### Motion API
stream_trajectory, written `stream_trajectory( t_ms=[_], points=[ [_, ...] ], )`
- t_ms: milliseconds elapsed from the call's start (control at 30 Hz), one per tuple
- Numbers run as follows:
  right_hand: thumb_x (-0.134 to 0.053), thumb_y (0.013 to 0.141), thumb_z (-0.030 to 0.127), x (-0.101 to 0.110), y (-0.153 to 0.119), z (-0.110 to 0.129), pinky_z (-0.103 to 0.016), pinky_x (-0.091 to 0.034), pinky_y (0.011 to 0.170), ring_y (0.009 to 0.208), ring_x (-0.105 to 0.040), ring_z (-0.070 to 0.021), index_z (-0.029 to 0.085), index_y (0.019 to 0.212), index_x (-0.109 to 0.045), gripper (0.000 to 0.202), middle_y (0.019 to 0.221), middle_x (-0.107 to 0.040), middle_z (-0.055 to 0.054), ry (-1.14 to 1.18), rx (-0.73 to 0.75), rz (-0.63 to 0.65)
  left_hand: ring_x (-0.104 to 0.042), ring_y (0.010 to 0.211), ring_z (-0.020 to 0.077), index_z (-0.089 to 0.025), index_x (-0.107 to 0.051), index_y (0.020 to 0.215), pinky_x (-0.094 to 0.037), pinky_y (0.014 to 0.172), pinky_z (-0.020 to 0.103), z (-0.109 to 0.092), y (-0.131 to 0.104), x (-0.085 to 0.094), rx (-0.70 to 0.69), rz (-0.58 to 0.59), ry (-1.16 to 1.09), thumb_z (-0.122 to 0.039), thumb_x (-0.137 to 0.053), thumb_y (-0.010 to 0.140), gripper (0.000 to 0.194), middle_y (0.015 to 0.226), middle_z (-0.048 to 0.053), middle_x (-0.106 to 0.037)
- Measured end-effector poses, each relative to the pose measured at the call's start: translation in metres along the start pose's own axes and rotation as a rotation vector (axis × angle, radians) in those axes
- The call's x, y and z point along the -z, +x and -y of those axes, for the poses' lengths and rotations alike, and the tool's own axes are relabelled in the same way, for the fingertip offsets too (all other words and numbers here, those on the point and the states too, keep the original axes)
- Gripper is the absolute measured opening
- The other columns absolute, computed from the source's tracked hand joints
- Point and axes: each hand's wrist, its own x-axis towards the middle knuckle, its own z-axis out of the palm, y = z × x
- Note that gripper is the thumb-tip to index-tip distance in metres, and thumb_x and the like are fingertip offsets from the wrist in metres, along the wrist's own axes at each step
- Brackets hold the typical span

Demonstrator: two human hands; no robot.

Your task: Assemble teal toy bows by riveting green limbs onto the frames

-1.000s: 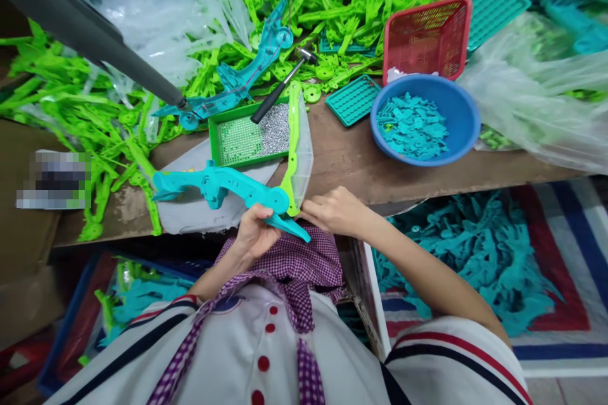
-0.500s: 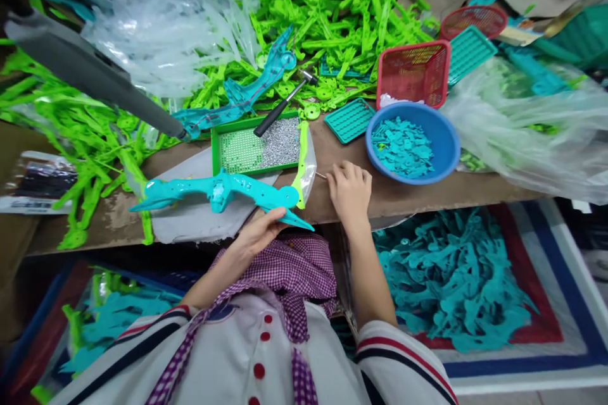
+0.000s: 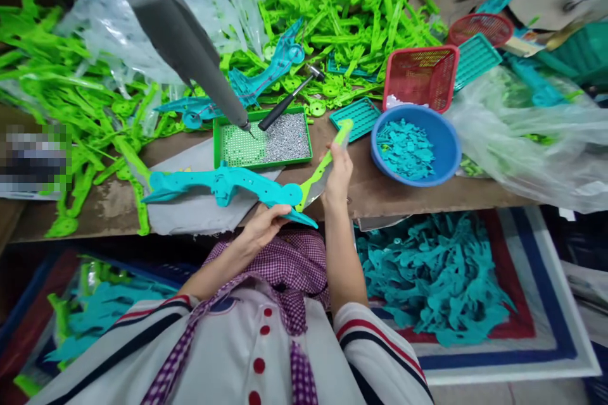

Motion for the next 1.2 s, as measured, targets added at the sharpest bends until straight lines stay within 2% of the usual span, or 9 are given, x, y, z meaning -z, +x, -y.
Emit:
stream_trajectory(
  t_ms=[233,567,700,767,833,900,967,1033,1200],
  points=[
    [-0.042,0.091,0.065,0.021,-0.035,-0.021,-0.029,-0.052,0.070,0.081,-0.062,-0.0151,0.023,0.104,-0.055,0.045,0.089,-0.055,-0.002,-0.022,0.118,-0.318,-0.066,0.065,0.0118,-0.014,-0.065,0.072,-0.057,0.063,0.025,-0.003,0.003,0.001,0.009,0.013,0.020,-0.017,-0.086,0.047,0.032,0.071,-0.002,-0.071],
    [-0.039,0.094,0.065,0.023,-0.003,-0.014,-0.029,-0.048,0.064,0.073,-0.058,-0.0148,0.024,0.109,-0.056,0.047,0.083,-0.053,-0.002,-0.142,0.228,-0.113,-0.069,0.078,0.0144,-0.016,-0.066,0.084,-0.060,0.079,0.032,-0.003,0.032,0.009,0.013,0.123,0.070,-0.015,-0.088,0.052,0.038,0.085,0.000,-0.074],
    [-0.048,0.088,0.071,0.028,0.009,-0.015,-0.028,-0.047,0.061,0.069,-0.055,-0.0142,0.023,0.106,-0.058,0.053,0.081,-0.054,-0.001,-0.165,0.140,-0.052,-0.073,0.085,0.0176,-0.015,-0.069,0.101,-0.061,0.083,0.034,-0.013,0.018,0.026,0.014,0.283,0.283,-0.030,-0.086,0.069,0.040,0.104,0.008,-0.074],
    [-0.054,0.084,0.073,0.035,0.016,-0.013,-0.027,-0.044,0.058,0.065,-0.052,-0.0134,0.023,0.105,-0.061,0.056,0.079,-0.054,0.001,-0.199,0.080,0.003,-0.074,0.083,0.0190,-0.016,-0.069,0.107,-0.061,0.077,0.035,-0.027,-0.002,0.047,-0.029,0.373,0.528,-0.039,-0.080,0.078,0.039,0.111,0.011,-0.073],
    [-0.058,0.080,0.075,0.041,0.022,-0.011,-0.026,-0.039,0.053,0.059,-0.048,-0.0120,0.023,0.105,-0.062,0.057,0.075,-0.052,0.002,-0.228,0.024,0.056,-0.073,0.090,0.0213,-0.018,-0.071,0.106,-0.061,0.076,0.036,-0.049,-0.022,0.074,-0.245,0.407,0.860,-0.041,-0.075,0.083,0.033,0.114,0.012,-0.072],
    [-0.060,0.077,0.076,0.045,0.027,-0.011,-0.024,-0.032,0.047,0.053,-0.041,-0.0103,0.024,0.102,-0.063,0.058,0.072,-0.051,0.003,-0.221,-0.013,0.094,-0.069,0.108,0.0247,-0.020,-0.072,0.103,-0.058,0.090,0.041,-0.078,-0.034,0.103,-0.666,0.247,1.151,-0.039,-0.070,0.088,0.025,0.118,0.011,-0.071],
    [-0.061,0.076,0.076,0.044,0.031,-0.015,-0.024,-0.027,0.043,0.049,-0.037,-0.0092,0.024,0.099,-0.062,0.058,0.070,-0.051,0.004,-0.192,-0.030,0.111,-0.062,0.122,0.0286,-0.020,-0.068,0.115,-0.050,0.104,0.048,-0.109,-0.033,0.129,-0.928,0.031,1.433,-0.038,-0.068,0.090,0.031,0.127,0.014,-0.067],
    [-0.063,0.075,0.075,0.041,0.031,-0.019,-0.023,-0.027,0.043,0.049,-0.039,-0.0095,0.024,0.097,-0.061,0.056,0.069,-0.052,0.004,-0.179,-0.027,0.099,-0.059,0.124,0.0333,-0.017,-0.063,0.126,-0.047,0.105,0.051,-0.137,-0.022,0.149,-0.934,-0.068,1.717,-0.040,-0.069,0.088,0.045,0.132,0.017,-0.063],
    [-0.076,0.071,0.062,0.050,0.018,-0.004,-0.029,-0.051,0.063,0.067,-0.058,-0.0134,0.024,0.094,-0.061,0.048,0.075,-0.059,0.003,-0.191,0.176,0.026,-0.065,0.102,0.0309,-0.017,-0.064,0.121,-0.050,0.089,0.043,-0.171,-0.008,0.164,-0.800,0.023,2.051,-0.033,-0.065,0.088,0.036,0.106,0.012,-0.070]
  ],
)
